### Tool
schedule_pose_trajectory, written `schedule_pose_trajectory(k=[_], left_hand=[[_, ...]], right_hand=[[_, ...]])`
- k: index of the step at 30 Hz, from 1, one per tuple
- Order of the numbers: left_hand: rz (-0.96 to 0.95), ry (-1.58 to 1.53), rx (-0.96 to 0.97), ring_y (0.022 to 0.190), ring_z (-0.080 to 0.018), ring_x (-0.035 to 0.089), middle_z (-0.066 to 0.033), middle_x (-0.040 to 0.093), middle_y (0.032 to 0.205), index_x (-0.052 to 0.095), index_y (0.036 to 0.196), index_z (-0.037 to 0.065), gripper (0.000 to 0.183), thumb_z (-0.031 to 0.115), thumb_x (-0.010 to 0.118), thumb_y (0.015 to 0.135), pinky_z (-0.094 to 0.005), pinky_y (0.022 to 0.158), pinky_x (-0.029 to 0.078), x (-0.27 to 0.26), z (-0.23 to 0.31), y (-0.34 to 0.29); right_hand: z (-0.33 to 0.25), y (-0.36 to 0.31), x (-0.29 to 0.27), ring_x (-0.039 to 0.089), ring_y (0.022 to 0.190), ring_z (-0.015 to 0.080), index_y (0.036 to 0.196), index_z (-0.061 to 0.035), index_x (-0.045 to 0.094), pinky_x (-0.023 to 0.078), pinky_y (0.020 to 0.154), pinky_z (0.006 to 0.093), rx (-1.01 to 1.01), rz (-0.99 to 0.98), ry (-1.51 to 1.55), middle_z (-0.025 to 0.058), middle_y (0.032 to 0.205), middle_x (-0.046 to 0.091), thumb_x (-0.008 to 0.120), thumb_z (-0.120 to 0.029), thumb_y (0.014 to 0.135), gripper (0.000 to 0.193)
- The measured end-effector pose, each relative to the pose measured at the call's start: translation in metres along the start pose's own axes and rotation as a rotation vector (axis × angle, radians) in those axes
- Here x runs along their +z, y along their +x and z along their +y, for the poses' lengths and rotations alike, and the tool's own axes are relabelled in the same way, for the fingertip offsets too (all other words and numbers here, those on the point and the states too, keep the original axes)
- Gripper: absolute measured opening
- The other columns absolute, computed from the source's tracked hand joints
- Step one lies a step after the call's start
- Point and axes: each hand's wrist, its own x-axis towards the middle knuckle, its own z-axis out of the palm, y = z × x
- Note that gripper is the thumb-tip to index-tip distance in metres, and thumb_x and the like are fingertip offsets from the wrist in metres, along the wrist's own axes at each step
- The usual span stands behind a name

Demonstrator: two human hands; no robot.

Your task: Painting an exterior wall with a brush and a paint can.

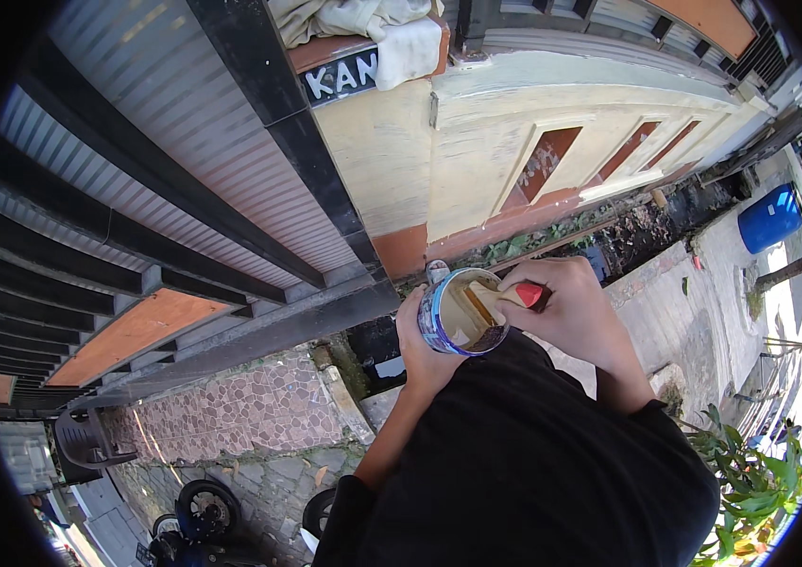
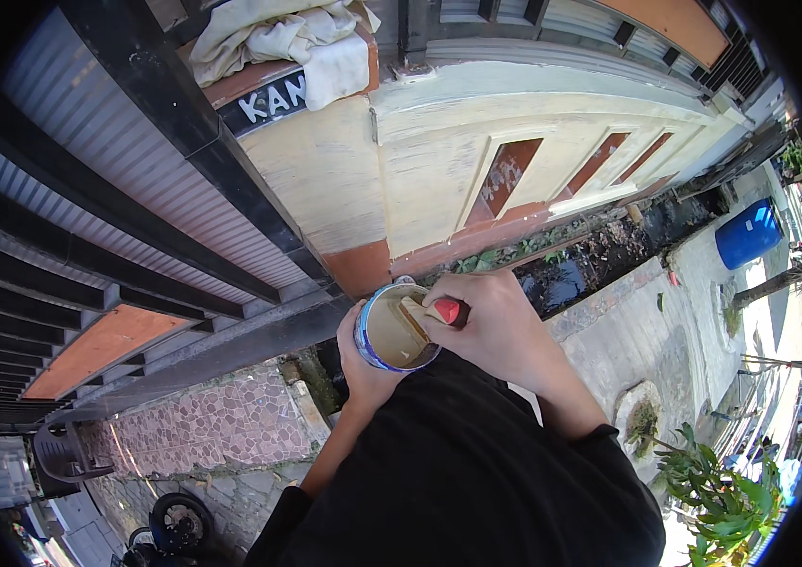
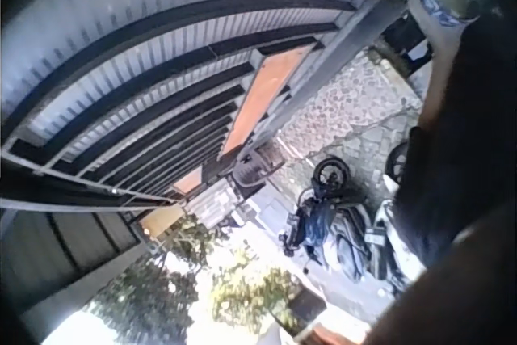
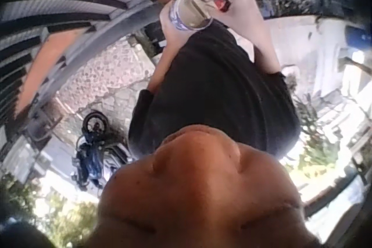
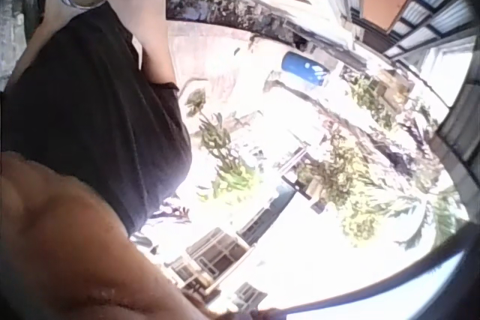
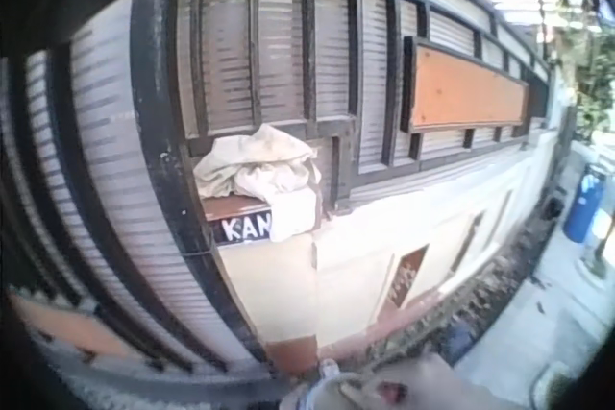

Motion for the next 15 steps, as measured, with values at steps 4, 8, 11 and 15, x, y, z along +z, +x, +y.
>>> schedule_pose_trajectory(k=[4, 8, 11, 15], left_hand=[[-0.008, -0.049, -0.036, 0.139, -0.0414, 0.054, -0.0237, 0.053, 0.149, 0.04, 0.156, 0.001, 0.122, 0.032, 0.107, 0.059, -0.0505, 0.119, 0.042, 0.004, -0.004, -0.006], [-0.012, -0.083, -0.019, 0.139, -0.0409, 0.054, -0.0229, 0.054, 0.149, 0.04, 0.156, 0.002, 0.122, 0.032, 0.107, 0.059, -0.0501, 0.118, 0.043, 0.007, -0.006, -0.01], [-0.008, -0.084, -0.005, 0.138, -0.0412, 0.055, -0.0229, 0.054, 0.149, 0.041, 0.156, 0.003, 0.122, 0.033, 0.107, 0.059, -0.0499, 0.118, 0.043, 0.006, -0.005, -0.011], [0.002, -0.046, 0.009, 0.138, -0.0419, 0.055, -0.0236, 0.054, 0.149, 0.042, 0.155, 0.003, 0.12, 0.032, 0.107, 0.059, -0.0502, 0.118, 0.043, 0.002, 0.0, -0.011]], right_hand=[[0.004, -0.016, 0.026, 0.07, 0.067, 0.0222, 0.1, 0.005, 0.07, 0.054, 0.06, 0.0318, 0.071, 0.186, 0.142, 0.0141, 0.086, 0.07, 0.076, -0.008, 0.096, 0.015], [0.015, -0.024, 0.05, 0.07, 0.071, 0.0396, 0.111, 0.0031, 0.062, 0.057, 0.063, 0.0433, -0.081, 0.287, -0.064, 0.0182, 0.091, 0.07, 0.074, -0.014, 0.099, 0.024], [0.02, -0.03, 0.058, 0.072, 0.073, 0.0411, 0.112, 0.0019, 0.059, 0.058, 0.063, 0.0453, -0.049, 0.256, -0.156, 0.0187, 0.089, 0.07, 0.077, -0.017, 0.099, 0.029], [0.02, -0.035, 0.058, 0.072, 0.069, 0.0397, 0.114, 0.0006, 0.058, 0.058, 0.061, 0.0445, -0.035, 0.242, -0.166, 0.0177, 0.082, 0.07, 0.078, -0.018, 0.099, 0.031]])
